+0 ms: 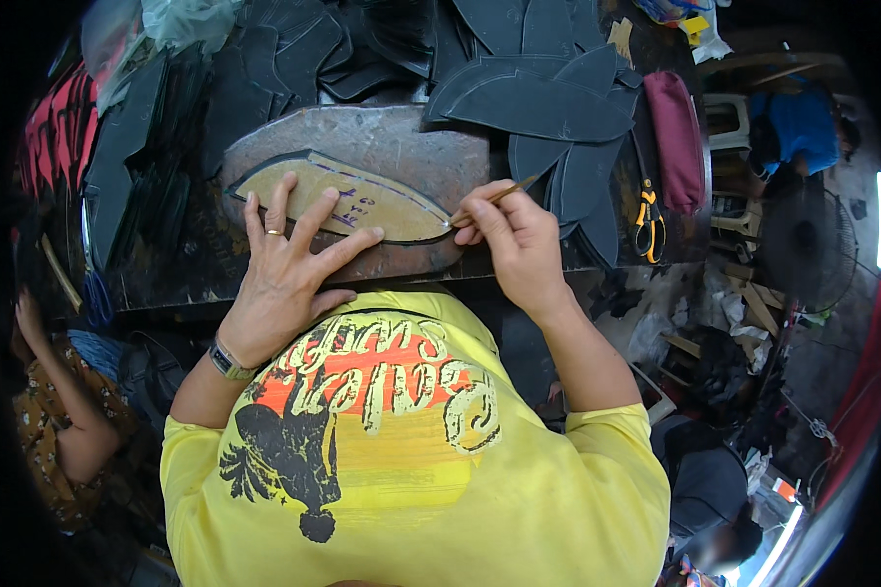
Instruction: The person repeatedly places a template on black sheet material, marks around it with a pencil, and stacks the marked pieces. They also pack some finished pieces into a plastic bag.
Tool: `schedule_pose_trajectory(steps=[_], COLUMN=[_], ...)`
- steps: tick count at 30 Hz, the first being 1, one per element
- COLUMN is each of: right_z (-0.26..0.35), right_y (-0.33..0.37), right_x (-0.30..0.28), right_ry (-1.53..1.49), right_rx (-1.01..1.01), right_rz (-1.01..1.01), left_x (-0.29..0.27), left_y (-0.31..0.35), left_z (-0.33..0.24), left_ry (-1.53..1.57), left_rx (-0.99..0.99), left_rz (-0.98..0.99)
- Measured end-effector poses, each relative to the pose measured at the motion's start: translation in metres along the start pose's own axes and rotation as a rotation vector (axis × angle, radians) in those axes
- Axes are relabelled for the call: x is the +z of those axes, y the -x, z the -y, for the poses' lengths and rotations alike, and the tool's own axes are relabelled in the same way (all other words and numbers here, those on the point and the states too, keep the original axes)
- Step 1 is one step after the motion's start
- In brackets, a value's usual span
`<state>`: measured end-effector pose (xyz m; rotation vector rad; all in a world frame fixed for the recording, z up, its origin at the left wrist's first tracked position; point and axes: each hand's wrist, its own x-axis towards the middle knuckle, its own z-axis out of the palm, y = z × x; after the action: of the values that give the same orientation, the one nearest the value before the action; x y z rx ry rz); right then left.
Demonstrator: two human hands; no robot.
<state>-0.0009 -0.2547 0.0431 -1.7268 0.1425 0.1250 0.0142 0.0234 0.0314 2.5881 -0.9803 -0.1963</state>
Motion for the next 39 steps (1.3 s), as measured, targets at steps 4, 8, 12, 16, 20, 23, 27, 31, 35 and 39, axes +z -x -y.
schedule_pose_trajectory(steps=[4, 8, 12, 16, 20, 23, 27, 31, 35, 39], right_z=[-0.009, -0.018, -0.017, -0.012, -0.015, -0.02, -0.018, -0.01, -0.012, -0.014], right_y=[-0.002, -0.005, -0.009, -0.011, -0.015, -0.019, -0.027, -0.034, -0.035, -0.035], right_x=[0.008, 0.017, 0.02, 0.018, 0.023, 0.032, 0.035, 0.031, 0.045, 0.051], right_ry=[0.077, 0.343, 0.705, 0.257, 0.057, 0.365, 0.583, -0.198, 0.12, 0.491], right_rx=[-0.226, -0.303, -0.706, -0.208, -0.219, -0.393, -0.705, -0.153, -0.264, -0.564], right_rz=[-0.023, 0.006, 0.051, 0.002, -0.012, 0.019, 0.052, -0.021, 0.04, 0.045], left_x=[0.001, 0.002, 0.003, 0.003, 0.003, 0.003, 0.003, 0.005, 0.007, 0.006], left_y=[0.001, 0.001, 0.002, 0.001, 0.002, 0.002, 0.002, 0.002, 0.003, 0.004], left_z=[0.0, 0.001, 0.001, 0.0, 0.0, 0.001, 0.002, 0.001, 0.002, 0.003], left_ry=[0.01, 0.015, 0.026, 0.028, 0.033, 0.03, 0.032, 0.026, 0.025, 0.036], left_rx=[-0.008, -0.003, -0.007, -0.004, 0.0, 0.003, 0.004, -0.003, 0.001, 0.012], left_rz=[0.0, -0.011, -0.007, -0.01, -0.021, -0.02, -0.026, -0.037, -0.046, -0.028])
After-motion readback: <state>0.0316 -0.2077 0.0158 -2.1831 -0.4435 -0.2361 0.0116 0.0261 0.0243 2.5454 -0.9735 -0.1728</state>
